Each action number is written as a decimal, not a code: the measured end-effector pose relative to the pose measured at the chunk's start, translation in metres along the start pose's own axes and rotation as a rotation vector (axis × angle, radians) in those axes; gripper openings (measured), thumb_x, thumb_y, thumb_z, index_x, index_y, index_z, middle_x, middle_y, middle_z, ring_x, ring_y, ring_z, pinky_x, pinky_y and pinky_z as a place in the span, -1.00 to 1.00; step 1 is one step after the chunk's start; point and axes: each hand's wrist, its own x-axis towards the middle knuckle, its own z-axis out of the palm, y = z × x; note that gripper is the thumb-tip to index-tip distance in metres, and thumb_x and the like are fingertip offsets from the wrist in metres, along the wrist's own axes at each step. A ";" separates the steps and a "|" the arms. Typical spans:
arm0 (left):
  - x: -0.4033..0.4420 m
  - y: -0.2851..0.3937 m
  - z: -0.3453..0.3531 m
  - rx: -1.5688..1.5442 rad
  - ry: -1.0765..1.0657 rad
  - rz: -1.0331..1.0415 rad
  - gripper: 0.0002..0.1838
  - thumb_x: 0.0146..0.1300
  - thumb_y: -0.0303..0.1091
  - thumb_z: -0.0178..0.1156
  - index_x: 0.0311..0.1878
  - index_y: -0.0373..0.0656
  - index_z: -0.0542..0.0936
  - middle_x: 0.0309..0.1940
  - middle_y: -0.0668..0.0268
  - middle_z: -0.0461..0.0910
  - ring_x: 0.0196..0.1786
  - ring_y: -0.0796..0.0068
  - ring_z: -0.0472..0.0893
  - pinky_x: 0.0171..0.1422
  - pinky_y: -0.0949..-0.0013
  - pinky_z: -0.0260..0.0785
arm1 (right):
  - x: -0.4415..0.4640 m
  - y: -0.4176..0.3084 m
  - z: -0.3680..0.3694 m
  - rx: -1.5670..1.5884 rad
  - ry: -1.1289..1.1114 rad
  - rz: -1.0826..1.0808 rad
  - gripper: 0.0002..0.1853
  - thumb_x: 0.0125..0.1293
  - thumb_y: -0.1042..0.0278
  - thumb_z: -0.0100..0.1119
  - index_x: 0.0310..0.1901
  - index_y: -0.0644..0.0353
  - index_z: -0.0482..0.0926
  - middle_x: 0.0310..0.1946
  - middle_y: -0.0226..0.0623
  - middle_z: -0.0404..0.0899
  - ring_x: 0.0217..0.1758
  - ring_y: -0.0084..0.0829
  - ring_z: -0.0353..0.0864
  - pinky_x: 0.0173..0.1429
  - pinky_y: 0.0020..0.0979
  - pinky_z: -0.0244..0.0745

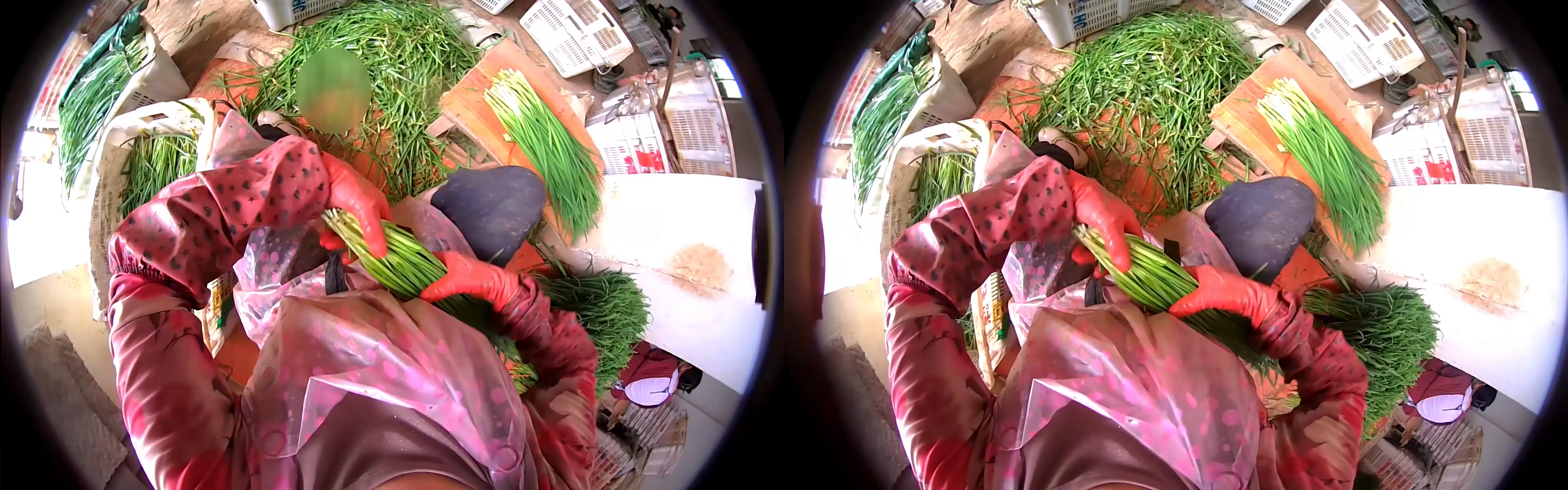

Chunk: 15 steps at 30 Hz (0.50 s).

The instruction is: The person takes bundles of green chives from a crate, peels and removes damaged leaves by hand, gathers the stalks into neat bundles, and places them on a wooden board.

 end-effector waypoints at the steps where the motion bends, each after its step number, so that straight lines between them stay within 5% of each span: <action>1: -0.011 0.001 0.003 -0.109 0.126 0.042 -0.50 0.26 -0.01 0.25 0.07 -0.24 0.54 -0.37 0.25 0.64 -0.52 0.49 0.60 -0.51 0.45 0.44 | 0.002 0.008 0.002 0.033 0.096 -0.040 -0.49 0.16 0.30 0.41 0.13 0.29 0.54 0.00 -0.36 0.62 0.08 -0.52 0.52 0.20 -0.41 0.40; 4: -0.034 -0.018 -0.002 -0.279 0.498 0.383 -0.37 0.37 0.15 0.06 0.12 -0.30 0.53 -0.15 0.13 0.68 -0.29 0.41 0.70 -0.29 0.37 0.60 | 0.000 0.022 0.015 0.348 0.202 -0.154 -0.50 0.18 0.35 0.36 0.17 0.27 0.53 0.02 -0.39 0.61 0.08 -0.54 0.51 0.21 -0.43 0.38; 8: -0.047 -0.055 0.020 -0.336 1.189 0.622 -0.33 0.33 0.23 0.06 0.01 -0.33 0.57 -0.15 0.14 0.66 -0.21 0.35 0.67 -0.08 0.33 0.57 | -0.002 0.014 0.018 0.551 0.215 -0.305 -0.44 0.17 0.42 0.28 0.25 0.23 0.45 0.07 -0.32 0.58 0.07 -0.50 0.55 0.17 -0.43 0.44; 9: -0.038 -0.065 0.034 -0.424 1.206 0.686 -0.33 0.32 0.24 0.06 -0.01 -0.32 0.58 -0.16 0.15 0.66 -0.22 0.35 0.67 -0.09 0.34 0.57 | 0.002 0.018 0.017 0.526 0.254 -0.293 -0.25 0.05 0.25 0.34 0.32 0.19 0.34 0.07 -0.21 0.56 -0.12 -0.42 0.62 -0.03 -0.40 0.56; 15: 0.012 -0.068 0.085 -0.656 0.984 0.744 -0.34 0.33 0.24 0.06 -0.15 -0.32 0.61 -0.29 0.15 0.68 -0.37 0.35 0.68 -0.22 0.35 0.58 | 0.009 0.015 0.010 0.506 0.261 -0.267 -0.30 0.08 0.28 0.37 0.29 0.22 0.36 0.00 -0.21 0.59 -0.22 -0.41 0.64 -0.11 -0.38 0.57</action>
